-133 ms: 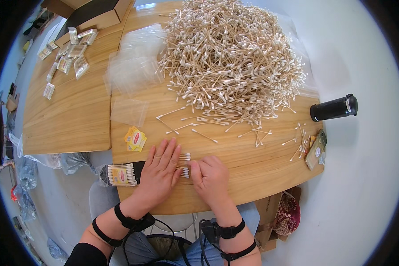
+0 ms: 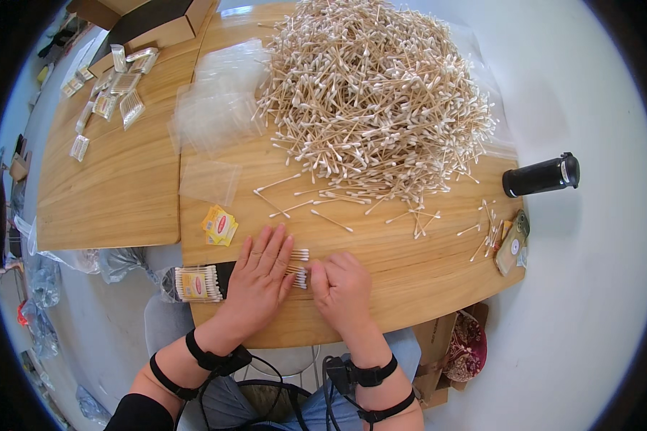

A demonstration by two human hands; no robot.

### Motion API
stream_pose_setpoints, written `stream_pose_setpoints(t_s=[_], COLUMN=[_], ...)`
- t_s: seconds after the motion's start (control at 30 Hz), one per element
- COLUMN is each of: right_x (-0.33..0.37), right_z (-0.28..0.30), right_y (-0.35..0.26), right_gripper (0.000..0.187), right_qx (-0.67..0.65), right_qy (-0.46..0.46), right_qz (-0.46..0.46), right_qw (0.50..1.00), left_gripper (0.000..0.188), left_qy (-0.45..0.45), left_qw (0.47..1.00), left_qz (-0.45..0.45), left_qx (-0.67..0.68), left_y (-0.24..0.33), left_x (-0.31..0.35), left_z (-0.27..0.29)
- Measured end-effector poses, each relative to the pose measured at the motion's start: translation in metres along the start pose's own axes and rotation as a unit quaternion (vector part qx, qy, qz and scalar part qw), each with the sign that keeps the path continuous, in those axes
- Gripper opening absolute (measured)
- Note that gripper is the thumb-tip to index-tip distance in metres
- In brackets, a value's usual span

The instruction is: Group cotton swabs and place them into small plastic bags.

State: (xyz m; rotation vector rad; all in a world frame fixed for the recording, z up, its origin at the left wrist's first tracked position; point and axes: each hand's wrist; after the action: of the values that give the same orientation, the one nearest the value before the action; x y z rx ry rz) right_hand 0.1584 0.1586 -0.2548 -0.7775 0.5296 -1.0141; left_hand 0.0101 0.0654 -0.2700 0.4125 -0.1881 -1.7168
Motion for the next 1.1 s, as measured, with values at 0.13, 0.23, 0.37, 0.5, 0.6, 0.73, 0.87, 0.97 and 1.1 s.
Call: stream_pose_setpoints(t_s=[0.13,0.23,0.37,0.5,0.6,0.73,0.87,0.97,1.1], right_x=[-0.001,-0.002,-0.002,0.001,-0.008,-0.029,-0.032,-0.029,-0.024], right_z=[-0.001,-0.001,-0.002,-0.005,0.001,0.007,0.007,-0.004,-0.001], right_y=[-0.003,-0.005,-0.001,0.002,0.006,0.016,0.014,0.01,0.003], right_gripper=[0.015,0.016,0.015,0.009,0.009,0.017,0.013,0.01,0.012], right_qx=[0.005,0.014,0.018,0.011,0.017,0.1,0.133,0.114,0.094], right_qy=[0.017,0.021,0.019,0.027,0.106,0.18,0.113,0.085,0.014], right_qz=[-0.016,-0.015,-0.002,-0.035,-0.062,-0.04,-0.008,0.019,0.048], right_qw=[1.0,1.0,1.0,0.999,0.992,0.978,0.985,0.99,0.994], left_gripper=[0.067,0.066,0.066,0.066,0.065,0.065,0.066,0.067,0.068], left_qy=[0.003,0.003,0.0,-0.004,-0.001,-0.005,-0.005,-0.006,0.001], left_qw=[1.0,1.0,1.0,1.0,1.0,1.0,1.0,1.0,1.0], left_qz=[0.003,0.002,0.003,0.005,0.003,0.005,-0.005,-0.009,-0.008], left_qx=[0.001,0.001,0.0,0.0,0.006,-0.004,-0.003,-0.003,0.014], left_y=[0.001,0.001,0.001,0.001,0.003,0.003,0.002,0.001,0.002], left_x=[0.0,0.001,0.001,0.001,-0.003,-0.001,-0.001,0.0,0.0], left_z=[-0.001,0.0,0.0,0.001,0.002,0.003,0.001,-0.001,-0.001])
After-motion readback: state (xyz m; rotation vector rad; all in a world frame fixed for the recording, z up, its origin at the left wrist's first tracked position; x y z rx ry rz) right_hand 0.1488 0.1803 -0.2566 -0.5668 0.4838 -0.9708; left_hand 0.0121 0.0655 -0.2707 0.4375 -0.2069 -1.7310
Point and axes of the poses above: each hand's wrist, its own x-axis away from the middle knuckle, its own z-axis out of the back of the hand, y = z × x, and after that the axes turned 14 degrees about -z, right-handed
